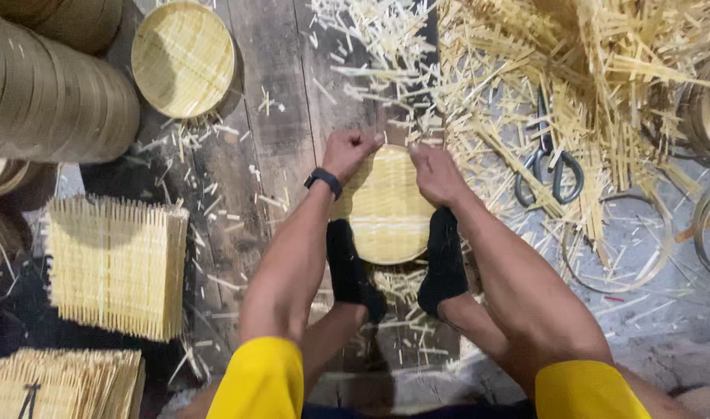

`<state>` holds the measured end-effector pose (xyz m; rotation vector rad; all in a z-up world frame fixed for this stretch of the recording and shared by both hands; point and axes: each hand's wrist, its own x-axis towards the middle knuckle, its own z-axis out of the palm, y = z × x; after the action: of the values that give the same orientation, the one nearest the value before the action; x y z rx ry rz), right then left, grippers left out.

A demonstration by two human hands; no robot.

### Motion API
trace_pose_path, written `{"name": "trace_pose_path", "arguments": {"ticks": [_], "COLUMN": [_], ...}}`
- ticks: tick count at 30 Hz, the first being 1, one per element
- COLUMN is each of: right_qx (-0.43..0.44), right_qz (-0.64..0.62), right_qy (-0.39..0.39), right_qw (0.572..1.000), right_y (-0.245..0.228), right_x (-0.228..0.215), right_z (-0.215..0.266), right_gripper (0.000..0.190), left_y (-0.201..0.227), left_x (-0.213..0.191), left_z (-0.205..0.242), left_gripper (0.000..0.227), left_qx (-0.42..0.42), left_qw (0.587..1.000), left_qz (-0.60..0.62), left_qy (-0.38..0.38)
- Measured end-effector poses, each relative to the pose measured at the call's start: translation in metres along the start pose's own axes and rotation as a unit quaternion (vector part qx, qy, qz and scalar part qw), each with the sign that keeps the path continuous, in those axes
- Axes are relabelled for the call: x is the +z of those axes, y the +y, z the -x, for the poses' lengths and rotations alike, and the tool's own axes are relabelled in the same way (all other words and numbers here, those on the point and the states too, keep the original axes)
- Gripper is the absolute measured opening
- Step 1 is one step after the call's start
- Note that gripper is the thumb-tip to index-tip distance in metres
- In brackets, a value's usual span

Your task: The person weaves bamboo strips into a basket base, using shears to trim excess material and fitting a wooden form to shape the object.

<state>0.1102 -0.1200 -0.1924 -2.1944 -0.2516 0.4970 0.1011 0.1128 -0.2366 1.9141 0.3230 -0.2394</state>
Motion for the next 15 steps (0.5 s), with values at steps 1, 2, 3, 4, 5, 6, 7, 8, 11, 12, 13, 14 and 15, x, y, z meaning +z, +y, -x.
{"name": "trace_pose_path", "arguments": {"ticks": [1,2,3,4,5,6,7,8,11,12,13,14,15], "right_qx": [0.049,0.096,0.102,0.108,0.112,0.110,0.106,0.101,-0.109,-0.148,-0.147,-0.132,0.140], "right_qz": [-0.018,-0.036,-0.051,-0.066,-0.079,-0.080,-0.081,-0.082,0.122,0.050,0.227,0.199,0.209], "right_qy": [-0.034,-0.068,-0.068,-0.068,-0.065,-0.067,-0.068,-0.070,-0.087,0.031,0.000,-0.005,-0.072], "right_qw": [0.998,0.992,0.991,0.990,0.988,0.988,0.989,0.989,0.983,0.987,0.963,0.971,0.965], "right_y": [0.005,0.008,0.010,0.012,0.016,0.021,0.026,0.032,0.051,0.055,0.052,0.041,0.027], "right_x": [0.001,0.001,0.002,0.004,0.002,0.003,0.006,0.009,-0.021,-0.054,-0.100,-0.146,-0.194], "right_z": [-0.005,-0.009,-0.011,-0.011,-0.011,-0.011,-0.013,-0.014,-0.028,-0.021,-0.016,-0.003,0.019], "right_gripper": [0.058,0.063,0.060,0.058,0.056,0.056,0.055,0.055,0.049,0.042,0.044,0.041,0.052], "left_y": [-0.003,-0.004,-0.002,0.002,0.011,0.022,0.036,0.051,0.093,0.106,0.117,0.126,0.132], "left_x": [0.000,0.001,0.002,0.002,0.001,-0.002,-0.005,-0.009,-0.026,-0.030,-0.032,-0.035,-0.038], "left_z": [-0.001,-0.001,-0.001,0.002,0.003,0.007,0.013,0.020,0.047,0.050,0.058,0.071,0.086], "left_gripper": [0.050,0.049,0.049,0.048,0.047,0.046,0.045,0.040,0.056,0.056,0.055,0.053,0.052], "left_qx": [0.009,0.018,0.030,0.043,0.026,0.009,-0.005,0.002,0.022,0.032,0.041,0.120,0.198], "left_qw": [1.000,1.000,0.999,0.998,0.998,0.997,0.995,0.994,0.993,0.995,0.996,0.989,0.970], "left_qz": [0.006,-0.002,-0.009,-0.017,-0.044,-0.070,-0.097,-0.106,-0.097,-0.067,-0.036,-0.085,-0.133], "left_qy": [0.000,0.013,0.023,0.034,0.028,0.023,0.019,-0.011,-0.068,-0.067,-0.069,-0.014,0.040]}}
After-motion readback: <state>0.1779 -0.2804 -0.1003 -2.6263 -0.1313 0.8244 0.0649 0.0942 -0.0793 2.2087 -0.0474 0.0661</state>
